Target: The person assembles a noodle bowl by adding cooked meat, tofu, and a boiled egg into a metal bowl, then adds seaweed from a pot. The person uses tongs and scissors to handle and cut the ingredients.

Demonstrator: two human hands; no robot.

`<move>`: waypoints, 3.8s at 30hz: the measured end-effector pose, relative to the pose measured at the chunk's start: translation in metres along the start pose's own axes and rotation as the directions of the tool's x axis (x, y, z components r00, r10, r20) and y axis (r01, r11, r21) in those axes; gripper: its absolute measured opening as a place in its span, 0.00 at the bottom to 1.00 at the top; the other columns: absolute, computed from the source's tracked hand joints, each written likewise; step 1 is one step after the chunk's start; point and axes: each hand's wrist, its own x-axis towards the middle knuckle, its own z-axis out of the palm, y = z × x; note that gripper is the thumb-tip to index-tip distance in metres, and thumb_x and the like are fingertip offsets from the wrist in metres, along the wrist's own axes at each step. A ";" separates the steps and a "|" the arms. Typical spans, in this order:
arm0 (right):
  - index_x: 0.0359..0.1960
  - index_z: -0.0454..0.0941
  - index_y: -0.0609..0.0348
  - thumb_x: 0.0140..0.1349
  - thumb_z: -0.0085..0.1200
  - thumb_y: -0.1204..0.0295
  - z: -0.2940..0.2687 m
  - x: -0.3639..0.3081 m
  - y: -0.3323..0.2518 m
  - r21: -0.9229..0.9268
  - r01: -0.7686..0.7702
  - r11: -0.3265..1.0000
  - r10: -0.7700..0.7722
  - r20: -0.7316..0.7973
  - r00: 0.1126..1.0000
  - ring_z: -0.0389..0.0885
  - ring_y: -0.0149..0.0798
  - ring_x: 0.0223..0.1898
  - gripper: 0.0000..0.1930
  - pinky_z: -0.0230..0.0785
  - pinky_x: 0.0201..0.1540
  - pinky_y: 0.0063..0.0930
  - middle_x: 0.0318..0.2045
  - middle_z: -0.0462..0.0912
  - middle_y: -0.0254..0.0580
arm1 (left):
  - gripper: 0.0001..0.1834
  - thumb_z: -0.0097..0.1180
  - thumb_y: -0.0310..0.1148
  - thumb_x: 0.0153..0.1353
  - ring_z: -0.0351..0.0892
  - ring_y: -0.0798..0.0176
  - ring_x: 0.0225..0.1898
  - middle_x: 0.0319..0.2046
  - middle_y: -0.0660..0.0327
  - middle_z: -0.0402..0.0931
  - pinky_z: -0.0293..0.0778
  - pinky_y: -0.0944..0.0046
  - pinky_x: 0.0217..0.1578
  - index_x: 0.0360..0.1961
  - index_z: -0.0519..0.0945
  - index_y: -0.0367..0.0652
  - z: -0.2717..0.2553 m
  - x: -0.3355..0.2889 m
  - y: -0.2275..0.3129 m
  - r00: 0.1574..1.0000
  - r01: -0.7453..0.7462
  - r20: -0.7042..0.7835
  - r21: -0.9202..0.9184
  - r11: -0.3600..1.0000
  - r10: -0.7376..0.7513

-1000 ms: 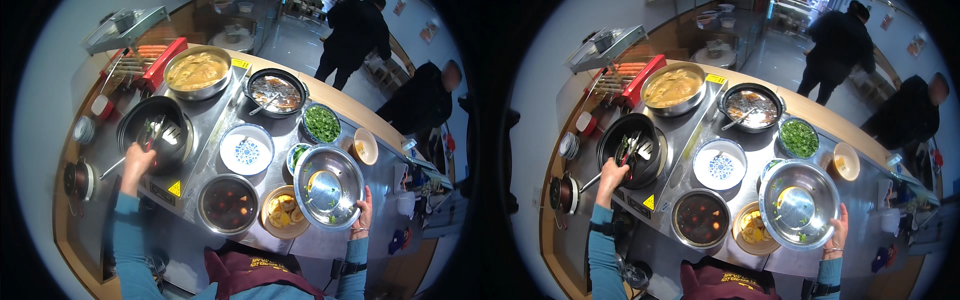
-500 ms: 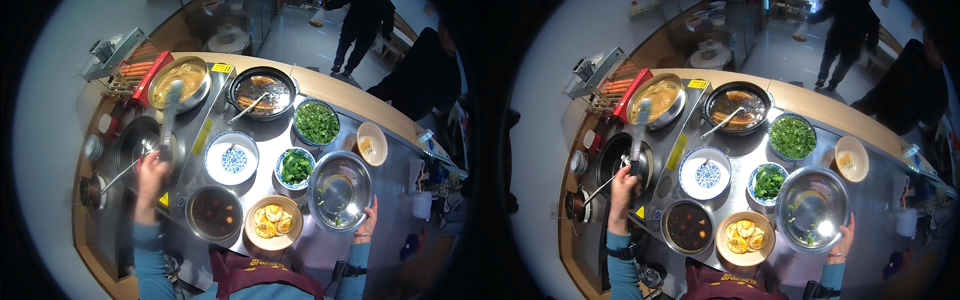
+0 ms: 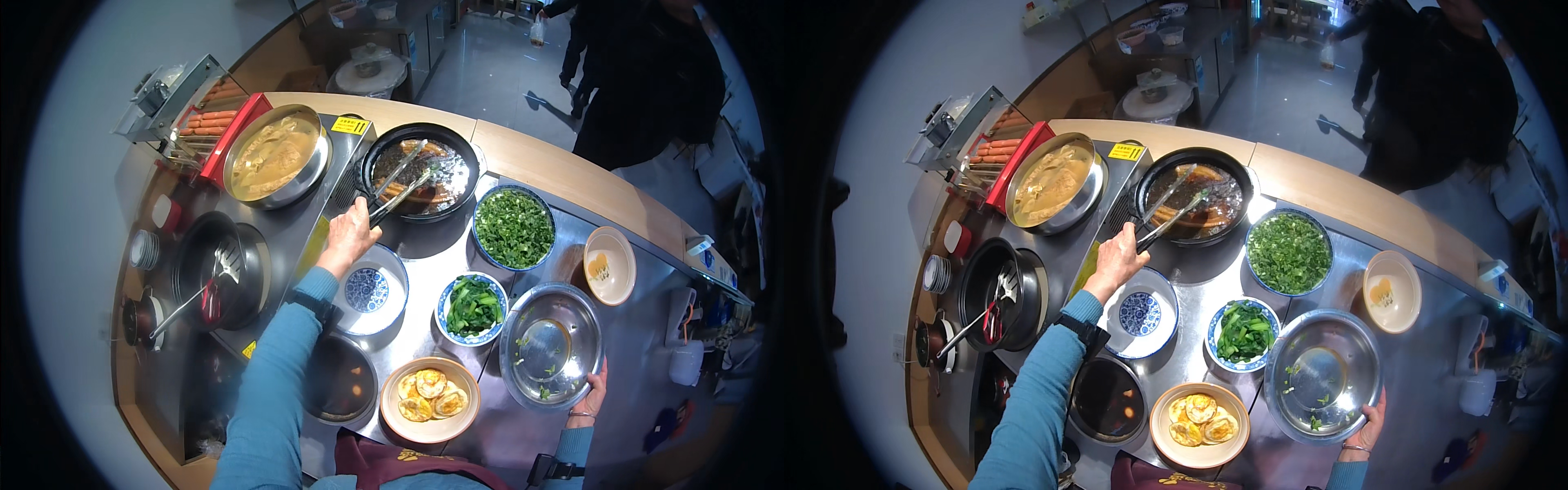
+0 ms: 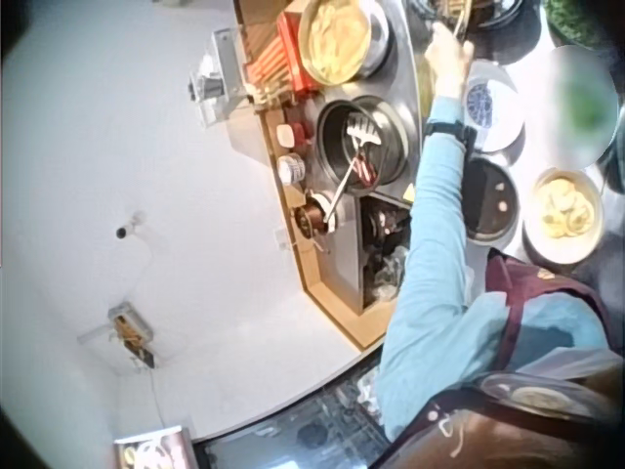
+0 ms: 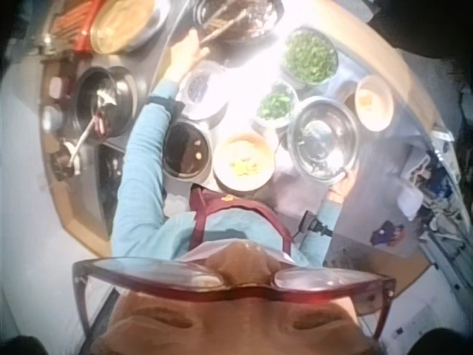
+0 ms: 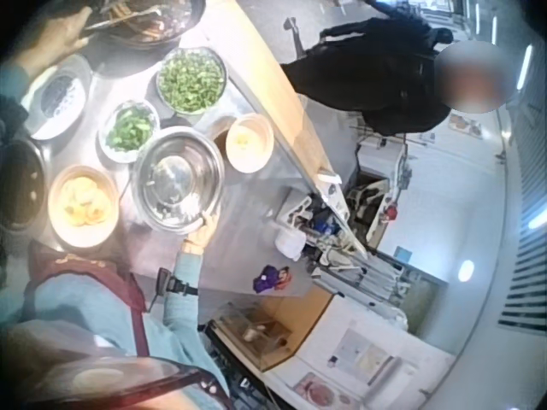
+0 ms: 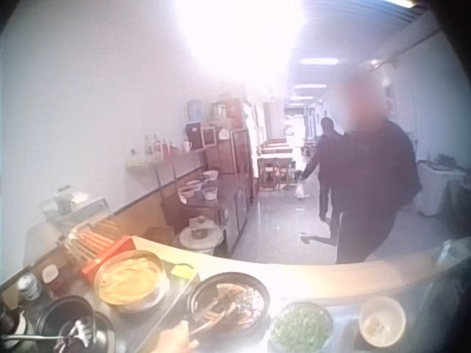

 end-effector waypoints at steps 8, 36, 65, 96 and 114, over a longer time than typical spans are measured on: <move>0.69 0.66 0.60 0.50 0.40 0.86 -0.005 -0.002 0.005 -0.008 -0.011 1.000 0.011 -0.095 0.995 0.74 0.53 0.63 0.37 0.71 0.67 0.48 0.62 0.74 0.53 | 0.25 0.64 0.40 0.51 0.86 0.47 0.44 0.41 0.44 0.85 0.77 0.51 0.49 0.47 0.83 0.34 0.022 0.032 -0.006 0.983 0.170 0.125 -0.387 0.906 -0.131; 0.72 0.62 0.55 0.57 0.43 0.86 0.009 -0.002 0.007 0.050 -0.059 0.997 0.060 -0.005 0.998 0.74 0.53 0.62 0.36 0.72 0.66 0.52 0.64 0.72 0.53 | 0.10 0.59 0.35 0.69 0.58 0.79 0.15 0.15 0.74 0.64 0.51 0.74 0.18 0.32 0.81 0.41 -0.055 -0.147 -0.045 0.946 0.324 0.322 -0.926 0.195 -0.042; 0.66 0.67 0.60 0.52 0.43 0.86 0.071 -0.031 0.038 0.048 -0.091 0.995 0.083 0.135 0.987 0.78 0.51 0.59 0.34 0.74 0.64 0.46 0.60 0.76 0.52 | 0.22 0.53 0.43 0.74 0.82 0.65 0.26 0.30 0.57 0.84 0.77 0.67 0.29 0.45 0.81 0.30 -0.035 -0.283 -0.149 0.802 0.589 0.419 -0.675 0.445 -0.425; 0.69 0.62 0.63 0.50 0.43 0.92 0.222 -0.027 0.122 -0.071 -0.147 0.987 0.164 0.419 0.893 0.80 0.50 0.58 0.39 0.77 0.61 0.41 0.62 0.76 0.56 | 0.17 0.58 0.27 0.66 0.73 0.72 0.16 0.20 0.66 0.73 0.67 0.71 0.19 0.49 0.63 0.41 -0.112 -0.218 0.012 0.840 0.510 0.512 -0.858 0.061 0.179; 0.64 0.70 0.68 0.46 0.48 0.86 0.202 -0.017 0.187 -0.498 0.058 0.865 0.102 0.289 0.952 0.84 0.41 0.44 0.35 0.78 0.46 0.29 0.50 0.82 0.47 | 0.27 0.63 0.43 0.53 0.82 0.39 0.39 0.37 0.44 0.80 0.78 0.44 0.39 0.49 0.73 0.37 -0.180 -0.186 -0.138 0.994 -0.106 -0.010 -0.259 0.960 0.107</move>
